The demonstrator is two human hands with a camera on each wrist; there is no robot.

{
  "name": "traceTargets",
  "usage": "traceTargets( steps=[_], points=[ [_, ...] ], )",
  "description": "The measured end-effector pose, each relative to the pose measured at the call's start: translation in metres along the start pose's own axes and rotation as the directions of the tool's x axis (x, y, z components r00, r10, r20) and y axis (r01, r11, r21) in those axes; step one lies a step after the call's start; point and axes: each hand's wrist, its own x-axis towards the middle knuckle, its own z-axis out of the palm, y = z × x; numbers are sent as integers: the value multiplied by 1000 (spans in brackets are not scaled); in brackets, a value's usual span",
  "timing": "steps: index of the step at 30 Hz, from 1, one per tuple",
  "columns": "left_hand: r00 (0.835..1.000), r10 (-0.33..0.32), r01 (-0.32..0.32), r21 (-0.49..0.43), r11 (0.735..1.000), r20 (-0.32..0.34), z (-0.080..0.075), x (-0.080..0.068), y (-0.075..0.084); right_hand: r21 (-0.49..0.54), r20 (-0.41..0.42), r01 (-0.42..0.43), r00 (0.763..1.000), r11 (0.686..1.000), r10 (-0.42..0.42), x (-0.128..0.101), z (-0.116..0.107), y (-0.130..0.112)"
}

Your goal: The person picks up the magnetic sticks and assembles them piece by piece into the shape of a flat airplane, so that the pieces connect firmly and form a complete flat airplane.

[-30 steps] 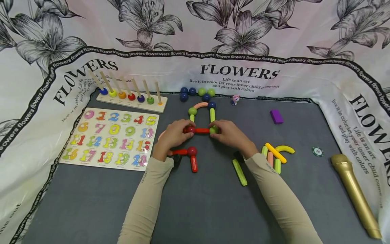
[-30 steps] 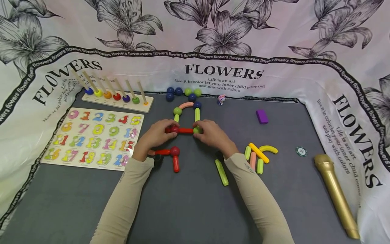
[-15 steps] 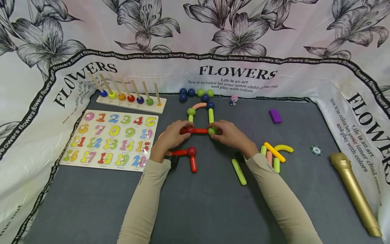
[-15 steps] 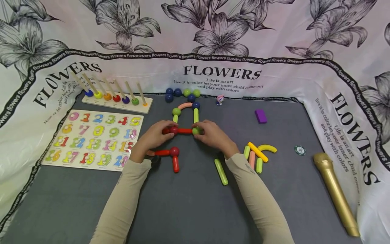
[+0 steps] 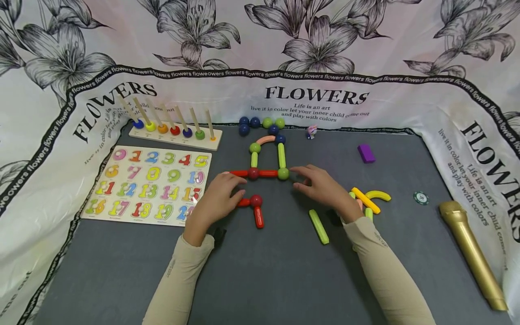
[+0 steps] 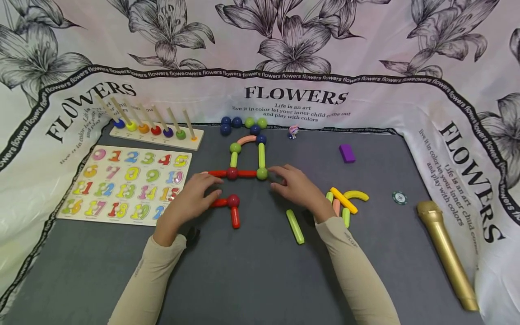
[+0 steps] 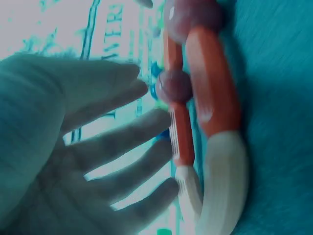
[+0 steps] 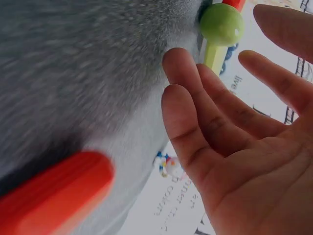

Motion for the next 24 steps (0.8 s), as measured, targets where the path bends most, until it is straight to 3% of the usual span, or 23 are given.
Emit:
traceTargets(
  steps=[4, 9, 14, 17, 19, 21, 24],
  points=[
    [994, 55, -58, 30, 998, 97, 11, -5, 8, 6, -16, -39, 999, 999, 39, -23, -7, 0],
    [991, 86, -94, 72, 993, 100, 20, -8, 6, 14, -19, -72, 997, 997, 72, -43, -9, -1],
    [995, 81, -87, 93, 992, 66, 18, -17, 4, 9, -30, -60, 998, 998, 60, -44, -10, -3],
    [996, 72, -63, 163, 985, -51, 18, -24, 9, 6, -47, -21, 999, 1000, 22, -32, -14, -6],
    [989, 30, -7, 163, 987, -142, 20, -29, 17, 4, -63, 8, 998, 1000, -7, -18, -17, -9],
    [982, -37, 58, 107, 993, -187, 23, -32, 27, 9, -84, 30, 996, 1000, -29, 0, -22, -13],
    [978, -165, 167, 4, 986, -126, 32, -35, 40, 35, -117, 32, 993, 999, -27, 31, -29, -19]
  ],
)
